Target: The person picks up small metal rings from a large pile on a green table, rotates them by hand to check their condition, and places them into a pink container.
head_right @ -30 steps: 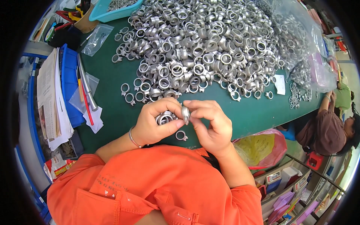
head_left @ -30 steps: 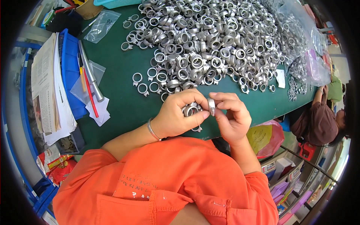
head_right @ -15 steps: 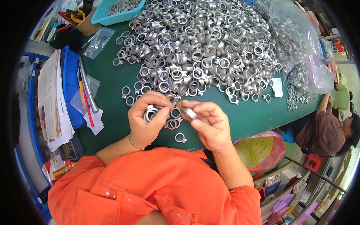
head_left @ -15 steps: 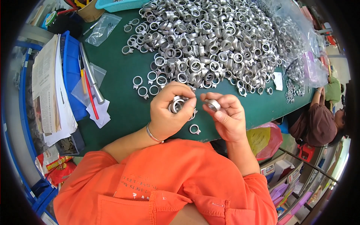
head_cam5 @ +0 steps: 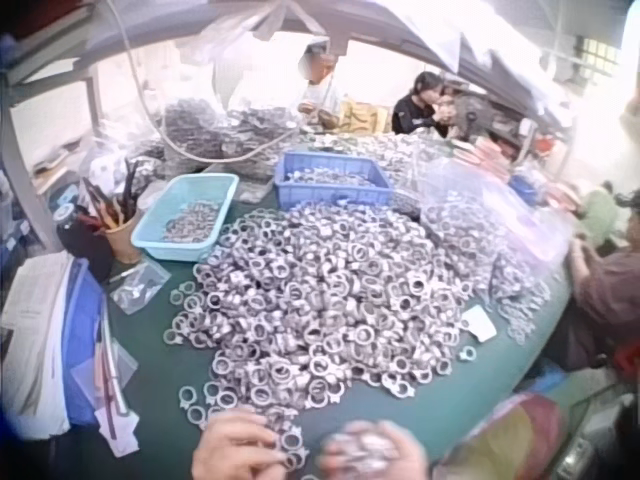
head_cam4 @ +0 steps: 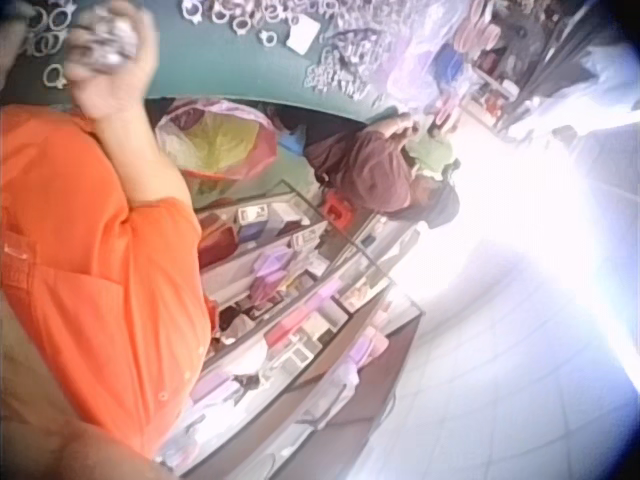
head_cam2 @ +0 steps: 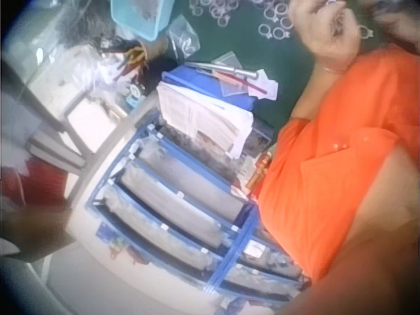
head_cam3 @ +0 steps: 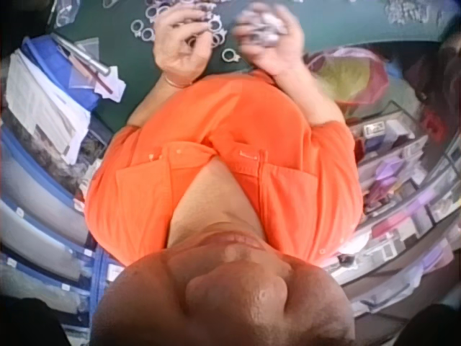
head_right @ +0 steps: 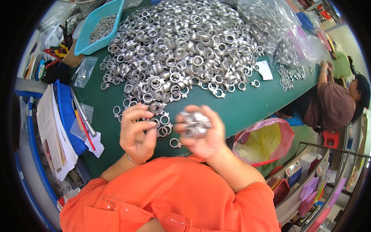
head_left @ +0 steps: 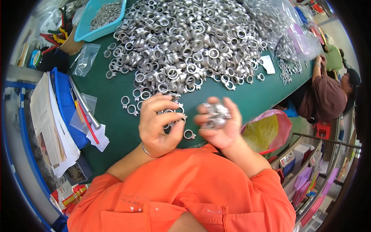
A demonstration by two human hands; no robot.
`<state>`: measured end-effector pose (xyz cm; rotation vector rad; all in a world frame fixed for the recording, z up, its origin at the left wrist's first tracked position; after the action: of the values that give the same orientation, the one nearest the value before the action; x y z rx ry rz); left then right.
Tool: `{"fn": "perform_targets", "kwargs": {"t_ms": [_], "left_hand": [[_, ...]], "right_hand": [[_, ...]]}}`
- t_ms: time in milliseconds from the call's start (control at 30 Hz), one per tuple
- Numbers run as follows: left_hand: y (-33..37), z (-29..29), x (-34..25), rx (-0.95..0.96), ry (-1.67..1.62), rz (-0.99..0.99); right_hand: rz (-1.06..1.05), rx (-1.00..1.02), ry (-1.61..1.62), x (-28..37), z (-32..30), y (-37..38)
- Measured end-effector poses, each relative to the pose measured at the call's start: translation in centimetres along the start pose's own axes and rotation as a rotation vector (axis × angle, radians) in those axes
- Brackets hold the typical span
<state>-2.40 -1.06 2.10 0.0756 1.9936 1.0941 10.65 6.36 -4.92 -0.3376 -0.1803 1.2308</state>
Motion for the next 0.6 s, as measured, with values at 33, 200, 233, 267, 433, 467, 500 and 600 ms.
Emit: {"fn": "perform_targets", "kwargs": {"t_ms": [33, 200, 233, 267, 433, 467, 500, 600], "left_hand": [[-0.1, 0.2, 0.3, -0.012, -0.048, -0.021], [-1.1, 0.9, 0.9, -0.011, -0.172, -0.130], [-1.4, 1.0, 1.1, -0.032, -0.200, -0.163], [-1.5, 1.0, 1.4, -0.052, -0.211, -0.180], [-2.0, 1.1, 2.4, -0.138, -0.312, -0.249], [-2.0, 0.9, 2.4, -0.152, -0.293, -0.235], [-1.9, 0.8, 2.3, -0.152, -0.283, -0.236], [-2.1, 0.6, 2.6, -0.174, -0.276, -0.230]], "right_hand": [[-0.153, 0.009, -0.035, 2.4, -0.5, -1.9], [-0.917, -0.443, -0.022, 13.2, -9.1, -14.3], [-0.967, -0.577, 0.011, 14.6, -12.6, -16.6], [-1.015, -0.703, 0.041, 15.9, -16.5, -18.6], [-0.693, -1.160, 0.196, 15.7, -32.5, -20.3], [-0.621, -1.271, 0.189, 14.8, -33.4, -19.7], [-0.569, -1.241, 0.164, 15.1, -35.3, -19.4], [-0.731, -1.365, -0.043, 17.2, -35.8, -20.4]]}}
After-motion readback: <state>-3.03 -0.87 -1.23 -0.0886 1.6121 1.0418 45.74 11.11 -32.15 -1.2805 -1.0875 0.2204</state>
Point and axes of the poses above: each hand's wrist, its own y-axis towards the middle knuckle, its own z-axis out of the palm, x = y × z, the point moved 6 cm from there along y, towards the middle knuckle, and after that the axes turned 3 degrees about z, right-handed, at the moved point
